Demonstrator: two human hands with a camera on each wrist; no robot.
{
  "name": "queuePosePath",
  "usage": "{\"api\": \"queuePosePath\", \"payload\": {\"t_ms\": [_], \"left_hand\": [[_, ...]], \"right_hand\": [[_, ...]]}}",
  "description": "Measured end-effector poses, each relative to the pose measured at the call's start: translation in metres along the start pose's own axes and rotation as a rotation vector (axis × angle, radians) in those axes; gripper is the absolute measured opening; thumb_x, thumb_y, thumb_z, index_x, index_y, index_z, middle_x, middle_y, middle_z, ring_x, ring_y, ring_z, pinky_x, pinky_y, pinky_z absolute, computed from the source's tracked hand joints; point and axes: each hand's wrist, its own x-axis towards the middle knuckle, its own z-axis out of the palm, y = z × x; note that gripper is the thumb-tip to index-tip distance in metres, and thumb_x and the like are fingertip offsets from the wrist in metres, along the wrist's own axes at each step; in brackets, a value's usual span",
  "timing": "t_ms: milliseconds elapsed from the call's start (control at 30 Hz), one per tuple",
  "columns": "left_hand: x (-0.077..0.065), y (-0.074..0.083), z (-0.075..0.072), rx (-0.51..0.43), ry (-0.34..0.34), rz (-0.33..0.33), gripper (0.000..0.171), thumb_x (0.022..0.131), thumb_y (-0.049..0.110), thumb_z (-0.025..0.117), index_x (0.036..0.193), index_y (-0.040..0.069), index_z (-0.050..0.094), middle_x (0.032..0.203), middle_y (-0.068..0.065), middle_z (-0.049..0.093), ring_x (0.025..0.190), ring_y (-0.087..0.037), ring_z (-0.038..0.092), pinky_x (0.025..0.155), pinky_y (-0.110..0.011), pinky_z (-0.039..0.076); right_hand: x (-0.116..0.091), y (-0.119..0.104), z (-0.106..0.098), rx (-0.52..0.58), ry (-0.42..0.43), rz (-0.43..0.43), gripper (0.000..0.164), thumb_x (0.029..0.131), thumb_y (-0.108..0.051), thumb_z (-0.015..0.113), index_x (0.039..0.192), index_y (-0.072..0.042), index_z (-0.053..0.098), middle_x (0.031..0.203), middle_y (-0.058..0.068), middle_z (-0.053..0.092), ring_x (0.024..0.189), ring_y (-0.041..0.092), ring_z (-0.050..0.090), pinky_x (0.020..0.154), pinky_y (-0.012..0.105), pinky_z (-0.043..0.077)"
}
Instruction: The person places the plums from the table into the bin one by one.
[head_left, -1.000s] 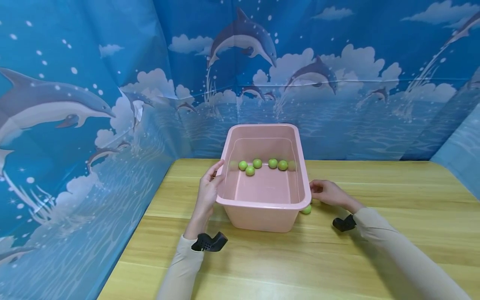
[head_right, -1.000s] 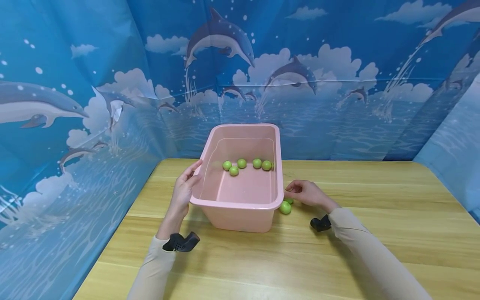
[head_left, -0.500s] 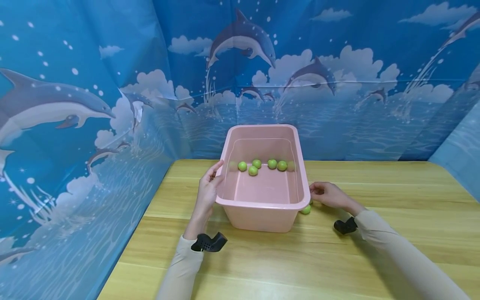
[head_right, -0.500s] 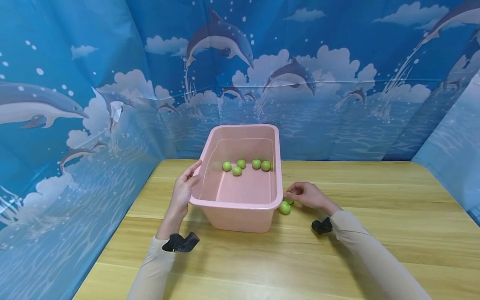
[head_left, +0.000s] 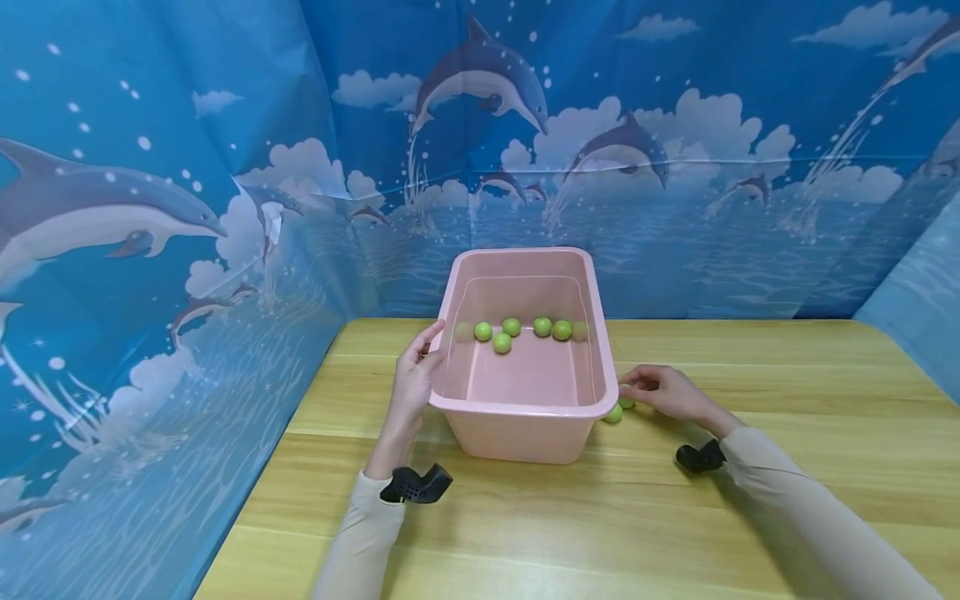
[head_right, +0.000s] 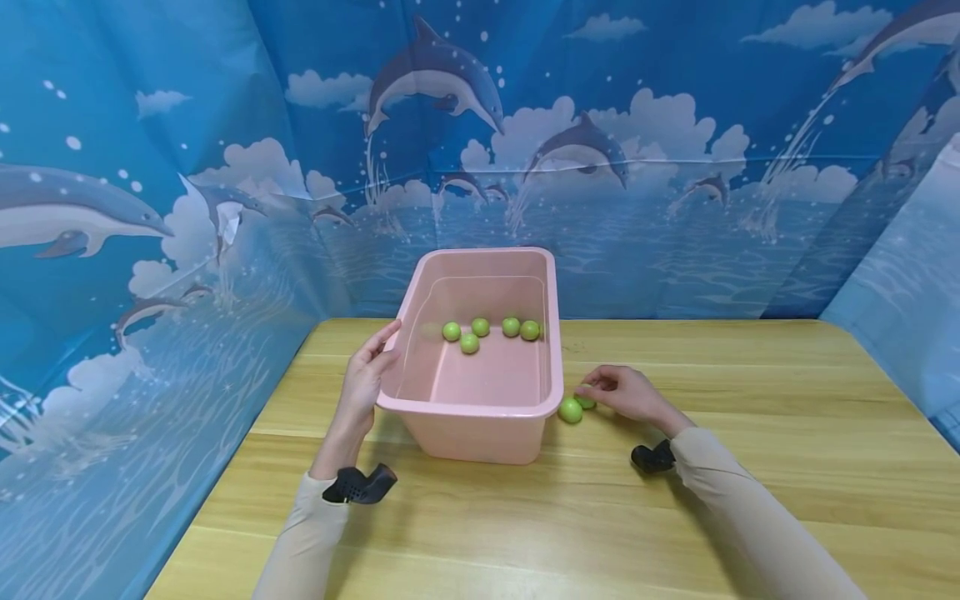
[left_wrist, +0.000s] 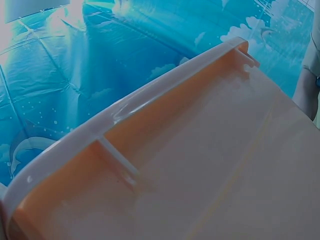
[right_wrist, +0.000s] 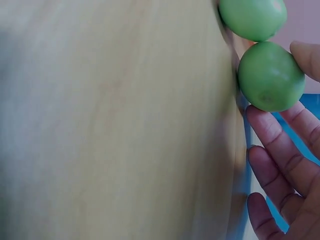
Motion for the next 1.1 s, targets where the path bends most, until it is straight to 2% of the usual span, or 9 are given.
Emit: {"api": "queuePosePath", "payload": {"t_ms": [300,733,1100], "left_hand": [[0.0,0.0,-0.001,0.003,-0.007,-0.005,0.043,0.094,0.001,0.05,0.137,0.007,0.052,0.092,-0.007,0.041,0.088,-0.018,0.04,0.075,-0.028,0.038],[-0.001,0.001,-0.001,0.014,-0.016,-0.001,0.043,0.095,0.002,0.05,0.137,0.008,0.051,0.092,-0.007,0.042,0.088,-0.019,0.041,0.076,-0.03,0.038],[0.0,-0.001,-0.002,0.023,-0.02,0.002,0.043,0.095,0.002,0.05,0.138,0.007,0.05,0.093,-0.007,0.042,0.088,-0.019,0.04,0.075,-0.029,0.038]], "right_hand": [[-0.006,0.005,-0.003,0.013,0.024,0.003,0.032,0.09,-0.032,0.065,0.106,-0.005,0.067,0.088,0.003,0.064,0.081,0.018,0.058,0.068,0.032,0.045],[-0.015,0.009,-0.008,0.01,0.067,0.049,0.036,0.091,-0.037,0.063,0.109,-0.005,0.065,0.092,0.004,0.064,0.084,0.021,0.058,0.069,0.033,0.046],[-0.022,0.004,-0.014,0.014,0.12,0.067,0.038,0.091,-0.038,0.063,0.11,-0.005,0.065,0.094,0.007,0.064,0.087,0.023,0.058,0.072,0.037,0.045]]}}
